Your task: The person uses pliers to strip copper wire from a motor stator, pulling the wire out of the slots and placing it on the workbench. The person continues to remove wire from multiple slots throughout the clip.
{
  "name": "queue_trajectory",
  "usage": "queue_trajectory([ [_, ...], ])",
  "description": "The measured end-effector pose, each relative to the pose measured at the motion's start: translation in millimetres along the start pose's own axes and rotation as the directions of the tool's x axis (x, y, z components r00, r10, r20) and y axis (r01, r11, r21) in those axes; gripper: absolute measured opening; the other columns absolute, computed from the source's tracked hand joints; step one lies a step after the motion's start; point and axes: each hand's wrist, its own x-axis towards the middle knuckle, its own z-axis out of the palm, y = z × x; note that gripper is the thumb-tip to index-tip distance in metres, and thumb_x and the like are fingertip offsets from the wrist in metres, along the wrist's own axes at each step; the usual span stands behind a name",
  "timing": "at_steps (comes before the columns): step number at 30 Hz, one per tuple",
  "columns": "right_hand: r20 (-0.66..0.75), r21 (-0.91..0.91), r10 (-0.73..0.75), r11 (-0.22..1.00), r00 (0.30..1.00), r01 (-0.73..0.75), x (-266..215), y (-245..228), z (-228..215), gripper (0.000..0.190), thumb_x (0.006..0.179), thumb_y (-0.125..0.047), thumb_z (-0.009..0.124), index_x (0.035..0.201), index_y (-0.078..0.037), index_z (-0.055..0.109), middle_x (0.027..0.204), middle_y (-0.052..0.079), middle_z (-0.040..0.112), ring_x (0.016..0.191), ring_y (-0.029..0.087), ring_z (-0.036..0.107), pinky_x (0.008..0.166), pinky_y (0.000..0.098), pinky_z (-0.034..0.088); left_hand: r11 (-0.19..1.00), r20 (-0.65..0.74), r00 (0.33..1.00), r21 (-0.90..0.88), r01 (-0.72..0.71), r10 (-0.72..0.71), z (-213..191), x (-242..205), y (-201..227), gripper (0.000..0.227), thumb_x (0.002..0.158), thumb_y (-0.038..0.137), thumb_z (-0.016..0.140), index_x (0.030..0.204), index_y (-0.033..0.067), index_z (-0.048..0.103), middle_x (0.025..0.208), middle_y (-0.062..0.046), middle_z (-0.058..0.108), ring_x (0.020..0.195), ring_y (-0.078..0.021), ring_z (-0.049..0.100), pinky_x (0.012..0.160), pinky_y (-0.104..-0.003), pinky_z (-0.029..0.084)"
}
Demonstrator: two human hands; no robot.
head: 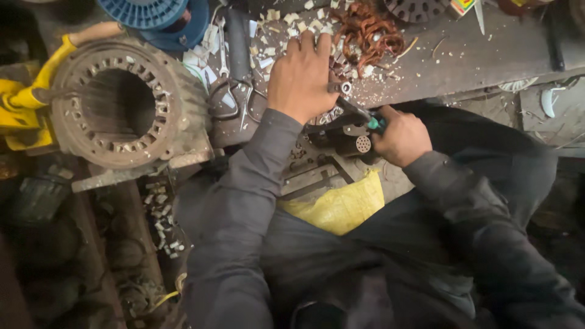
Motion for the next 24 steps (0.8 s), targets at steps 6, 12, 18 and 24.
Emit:
queue_trajectory([
  [6, -0.198, 0.198, -0.077, 0.973, 0.977, 0.117, -28.7, -21.3, -11.8, 0.043, 0.081, -0.016, 0.074, 0.115, 0.002, 0.053, 0.108, 0.023, 0.062, 0.095, 0.045, 0.064, 0.076, 0.0517, 0.052, 1.000, 0.048, 0.999, -0.022, 0.004, -0.003, 2.7, -1.5, -4.0, 0.062, 0.066, 0.031, 0.084, 0.111, 0.0033, 0.050, 0.108, -0.021, 0.057, 0.096, -0.0404, 0.061, 0.068, -0.047, 0.057],
  [12, -0.180, 0.033, -0.204, 0.976, 0.962, 0.213, -29.1, -27.2, -28.3, 0.030, 0.077, -0.001, 0.065, 0.107, -0.001, 0.061, 0.118, 0.018, 0.062, 0.101, 0.041, 0.063, 0.084, 0.0505, 0.054, 0.999, 0.007, 1.000, -0.037, -0.005, 0.006, 2.2, 0.8, -4.0, 0.066, 0.064, 0.028, 0.084, 0.115, 0.0043, 0.050, 0.107, -0.020, 0.058, 0.096, -0.0404, 0.061, 0.070, -0.048, 0.057],
  [18, -0.082, -0.106, -0.203, 0.975, 0.976, 0.194, -24.5, -41.3, -28.3, 0.025, 0.079, -0.006, 0.063, 0.104, 0.000, 0.063, 0.115, 0.019, 0.065, 0.096, 0.041, 0.067, 0.081, 0.0499, 0.054, 0.999, 0.058, 0.998, -0.021, 0.028, -0.027, 1.8, 1.9, 0.1, 0.063, 0.067, 0.029, 0.086, 0.113, 0.0055, 0.049, 0.107, -0.019, 0.058, 0.098, -0.0405, 0.061, 0.071, -0.046, 0.058],
  [24, -0.032, 0.051, -0.244, 0.968, 0.969, 0.246, -3.8, -12.9, -12.1, 0.031, 0.080, -0.006, 0.064, 0.109, 0.003, 0.063, 0.105, 0.025, 0.068, 0.092, 0.045, 0.066, 0.079, 0.0511, 0.053, 0.999, -0.009, 1.000, -0.039, 0.015, -0.015, 4.2, 1.2, -2.0, 0.065, 0.066, 0.029, 0.085, 0.115, 0.0061, 0.049, 0.111, -0.018, 0.058, 0.098, -0.0390, 0.062, 0.070, -0.046, 0.058],
])
